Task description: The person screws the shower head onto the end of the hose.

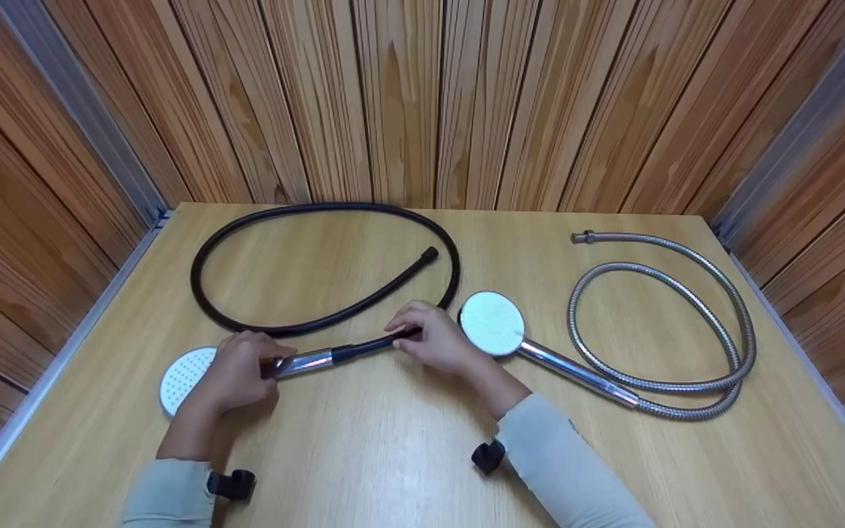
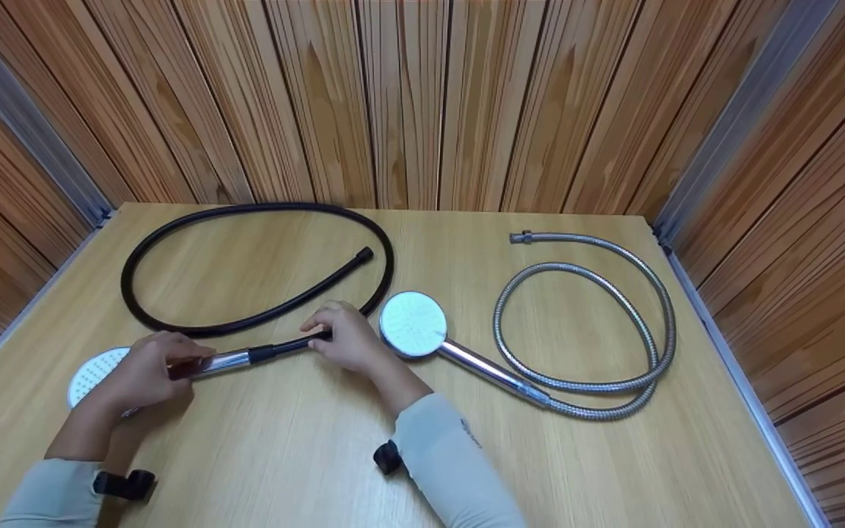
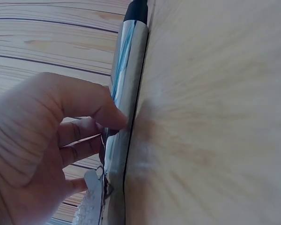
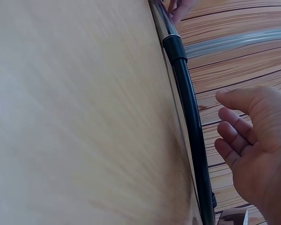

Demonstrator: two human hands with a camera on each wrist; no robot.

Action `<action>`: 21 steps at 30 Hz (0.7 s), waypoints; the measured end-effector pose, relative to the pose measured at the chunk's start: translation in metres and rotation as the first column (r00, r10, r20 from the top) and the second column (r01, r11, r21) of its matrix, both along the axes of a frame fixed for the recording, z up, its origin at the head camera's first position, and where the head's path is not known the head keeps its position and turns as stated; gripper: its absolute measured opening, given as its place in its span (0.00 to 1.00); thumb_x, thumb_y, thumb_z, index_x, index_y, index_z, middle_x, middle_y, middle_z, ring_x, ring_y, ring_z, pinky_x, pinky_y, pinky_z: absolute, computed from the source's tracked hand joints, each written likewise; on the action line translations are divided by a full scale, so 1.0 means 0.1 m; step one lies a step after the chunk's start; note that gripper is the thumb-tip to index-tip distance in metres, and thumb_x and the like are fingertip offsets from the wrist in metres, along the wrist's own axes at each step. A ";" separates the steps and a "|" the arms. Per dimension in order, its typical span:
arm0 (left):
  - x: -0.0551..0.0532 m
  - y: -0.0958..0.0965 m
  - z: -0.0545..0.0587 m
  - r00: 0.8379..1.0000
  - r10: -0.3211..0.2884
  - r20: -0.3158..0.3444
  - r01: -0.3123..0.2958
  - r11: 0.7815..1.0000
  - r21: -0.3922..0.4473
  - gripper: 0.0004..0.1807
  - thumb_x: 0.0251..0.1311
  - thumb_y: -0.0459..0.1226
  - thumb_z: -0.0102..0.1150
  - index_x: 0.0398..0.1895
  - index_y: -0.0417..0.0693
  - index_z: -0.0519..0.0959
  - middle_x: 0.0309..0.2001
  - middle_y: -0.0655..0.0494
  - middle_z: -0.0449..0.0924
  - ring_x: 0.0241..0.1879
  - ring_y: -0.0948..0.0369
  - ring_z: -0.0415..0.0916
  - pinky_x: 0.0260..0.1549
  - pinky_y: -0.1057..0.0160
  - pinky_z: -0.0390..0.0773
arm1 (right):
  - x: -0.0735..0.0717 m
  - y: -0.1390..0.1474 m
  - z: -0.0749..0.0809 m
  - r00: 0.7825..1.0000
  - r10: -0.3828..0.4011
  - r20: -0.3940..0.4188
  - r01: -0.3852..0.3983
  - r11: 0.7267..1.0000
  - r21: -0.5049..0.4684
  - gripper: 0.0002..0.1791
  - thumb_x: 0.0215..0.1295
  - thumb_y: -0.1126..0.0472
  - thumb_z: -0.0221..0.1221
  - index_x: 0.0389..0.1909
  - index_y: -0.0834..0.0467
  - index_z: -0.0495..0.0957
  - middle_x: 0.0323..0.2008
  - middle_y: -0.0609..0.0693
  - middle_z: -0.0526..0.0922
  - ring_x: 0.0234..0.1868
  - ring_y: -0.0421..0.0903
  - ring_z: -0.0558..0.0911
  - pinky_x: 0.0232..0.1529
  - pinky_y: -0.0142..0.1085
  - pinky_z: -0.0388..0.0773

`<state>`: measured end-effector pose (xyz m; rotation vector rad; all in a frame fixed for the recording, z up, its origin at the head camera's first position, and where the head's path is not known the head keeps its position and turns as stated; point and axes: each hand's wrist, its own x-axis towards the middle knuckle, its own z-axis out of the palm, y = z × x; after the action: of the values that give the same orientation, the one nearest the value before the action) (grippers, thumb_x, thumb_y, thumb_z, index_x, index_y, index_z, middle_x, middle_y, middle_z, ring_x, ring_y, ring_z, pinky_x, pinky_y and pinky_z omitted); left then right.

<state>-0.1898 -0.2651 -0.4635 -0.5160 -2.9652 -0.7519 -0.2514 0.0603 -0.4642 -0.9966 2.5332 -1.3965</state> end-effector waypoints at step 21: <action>-0.01 -0.03 -0.02 0.984 0.111 -0.139 -0.122 0.990 -0.074 0.18 0.53 0.25 0.63 0.48 0.46 0.85 0.41 0.50 0.81 0.47 0.49 0.72 0.49 0.44 0.61 | 0.08 0.06 0.01 0.999 0.024 0.039 -0.025 1.000 0.016 0.12 0.60 0.70 0.64 0.45 0.62 0.83 0.45 0.48 0.78 0.48 0.48 0.76 0.53 0.47 0.74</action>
<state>-0.1904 -0.2684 -0.4659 -0.3763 -2.8796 -0.5632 -0.2430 0.0665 -0.4628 -0.9843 2.4921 -1.3727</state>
